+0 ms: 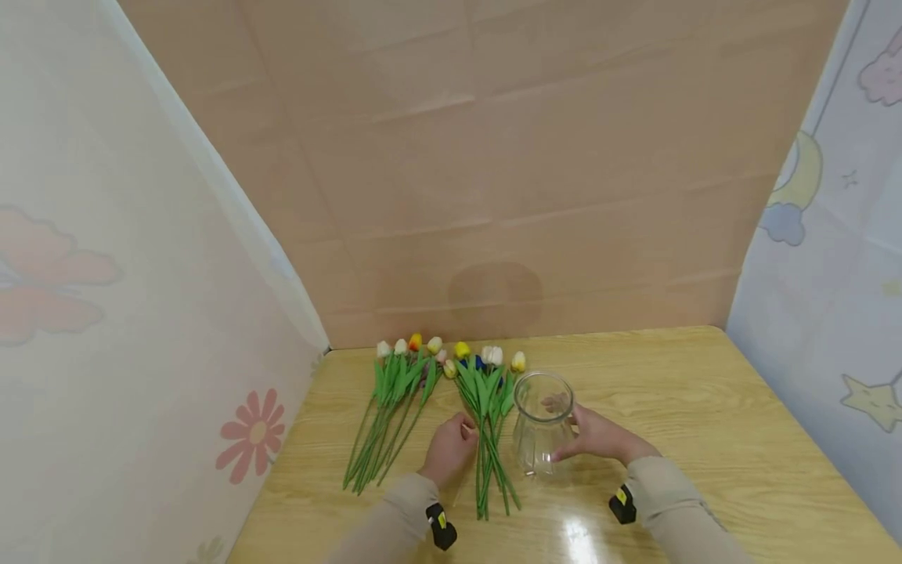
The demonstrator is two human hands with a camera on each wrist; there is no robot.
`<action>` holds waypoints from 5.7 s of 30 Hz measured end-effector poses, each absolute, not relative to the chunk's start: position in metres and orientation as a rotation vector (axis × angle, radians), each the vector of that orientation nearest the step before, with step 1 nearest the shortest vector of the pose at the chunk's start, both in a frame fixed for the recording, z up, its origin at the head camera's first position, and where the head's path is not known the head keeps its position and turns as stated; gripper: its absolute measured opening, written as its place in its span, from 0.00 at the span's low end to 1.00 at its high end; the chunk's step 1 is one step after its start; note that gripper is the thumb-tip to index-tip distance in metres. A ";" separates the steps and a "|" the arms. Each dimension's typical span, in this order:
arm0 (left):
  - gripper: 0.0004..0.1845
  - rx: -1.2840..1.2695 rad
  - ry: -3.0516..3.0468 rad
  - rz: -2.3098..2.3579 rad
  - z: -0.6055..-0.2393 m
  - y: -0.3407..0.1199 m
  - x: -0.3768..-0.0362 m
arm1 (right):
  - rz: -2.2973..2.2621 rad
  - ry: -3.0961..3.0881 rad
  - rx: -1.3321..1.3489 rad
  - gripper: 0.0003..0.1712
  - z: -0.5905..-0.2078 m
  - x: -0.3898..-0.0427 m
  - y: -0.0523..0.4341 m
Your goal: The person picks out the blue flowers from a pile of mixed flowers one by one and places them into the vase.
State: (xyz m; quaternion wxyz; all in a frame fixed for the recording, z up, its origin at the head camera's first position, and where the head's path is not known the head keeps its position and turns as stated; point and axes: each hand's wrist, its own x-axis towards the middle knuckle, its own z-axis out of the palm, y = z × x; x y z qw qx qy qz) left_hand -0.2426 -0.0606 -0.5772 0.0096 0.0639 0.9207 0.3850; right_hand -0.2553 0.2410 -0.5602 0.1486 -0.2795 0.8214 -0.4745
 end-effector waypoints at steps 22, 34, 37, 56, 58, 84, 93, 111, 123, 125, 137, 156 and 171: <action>0.07 0.096 2.883 1.653 -0.550 -0.081 -0.247 | -1.364 2.347 -0.802 0.53 -0.560 -0.256 0.241; 0.09 -0.052 3.152 1.912 -0.510 -0.133 -0.268 | -1.377 2.339 -0.804 0.54 -0.560 -0.255 0.241; 0.10 -0.177 3.183 1.897 -0.507 -0.147 -0.269 | -1.373 2.343 -0.816 0.54 -0.560 -0.255 0.241; 0.11 -0.589 3.215 1.628 -0.562 -0.213 -0.269 | -1.374 2.354 -0.817 0.54 -0.558 -0.253 0.240; 0.12 -0.535 3.203 1.575 -0.570 -0.219 -0.267 | -1.373 2.353 -0.818 0.54 -0.557 -0.252 0.240; 0.16 -0.300 3.396 0.630 -0.589 -0.235 -0.260 | -1.357 2.361 -0.805 0.54 -0.559 -0.252 0.241; 0.18 -0.287 3.399 0.616 -0.579 -0.235 -0.257 | -1.361 2.343 -0.803 0.54 -0.554 -0.251 0.240; 0.16 -0.412 3.352 0.688 -0.577 -0.238 -0.256 | -1.377 2.322 -0.777 0.55 -0.554 -0.251 0.239; 0.16 -0.276 3.403 0.932 -0.572 -0.216 -0.270 | -1.387 2.339 -0.801 0.55 -0.555 -0.250 0.239; 0.14 -0.206 3.389 1.018 -0.566 -0.201 -0.271 | -1.385 2.342 -0.805 0.55 -0.555 -0.250 0.239; 0.08 0.321 2.923 1.167 -0.543 -0.091 -0.244 | -1.377 2.354 -0.798 0.54 -0.554 -0.249 0.238; 0.16 0.130 2.890 1.114 -0.588 -0.034 -0.238 | -1.374 2.364 -0.812 0.54 -0.556 -0.250 0.238; 0.11 -0.075 2.640 1.511 -0.587 -0.035 -0.238 | -1.385 2.357 -0.822 0.54 -0.559 -0.252 0.238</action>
